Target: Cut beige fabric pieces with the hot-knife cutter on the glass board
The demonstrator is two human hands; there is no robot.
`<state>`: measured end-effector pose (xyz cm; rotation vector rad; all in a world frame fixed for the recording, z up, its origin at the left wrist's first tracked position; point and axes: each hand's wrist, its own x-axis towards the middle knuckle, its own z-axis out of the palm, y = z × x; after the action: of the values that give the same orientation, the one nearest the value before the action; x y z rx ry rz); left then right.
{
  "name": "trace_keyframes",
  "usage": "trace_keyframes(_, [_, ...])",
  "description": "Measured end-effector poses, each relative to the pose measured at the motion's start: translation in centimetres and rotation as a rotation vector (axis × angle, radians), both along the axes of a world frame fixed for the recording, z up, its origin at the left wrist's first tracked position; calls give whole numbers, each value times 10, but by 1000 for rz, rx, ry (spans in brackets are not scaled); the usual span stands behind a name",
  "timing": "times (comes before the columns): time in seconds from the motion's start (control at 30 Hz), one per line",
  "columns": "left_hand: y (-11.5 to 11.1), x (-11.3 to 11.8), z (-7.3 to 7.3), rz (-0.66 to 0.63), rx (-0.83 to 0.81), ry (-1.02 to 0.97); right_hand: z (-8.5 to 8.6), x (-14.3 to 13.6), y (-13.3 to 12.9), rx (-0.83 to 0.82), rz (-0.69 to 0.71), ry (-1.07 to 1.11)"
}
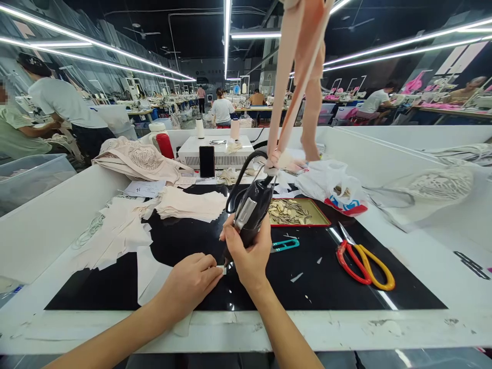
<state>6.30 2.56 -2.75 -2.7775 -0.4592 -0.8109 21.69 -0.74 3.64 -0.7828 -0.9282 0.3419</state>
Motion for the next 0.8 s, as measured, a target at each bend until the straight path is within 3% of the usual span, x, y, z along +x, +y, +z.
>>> trace_keyframes(0.23, [-2, -2, -1, 1, -57, 11, -2, -1, 2, -12, 4, -21])
trace_keyframes(0.5, [0, -27, 8, -18, -210, 15, -9, 1, 0, -8, 18, -27])
trace_keyframes(0.8, [-1, -38, 3, 33, -125, 24, -9, 2, -2, -17, 30, -30])
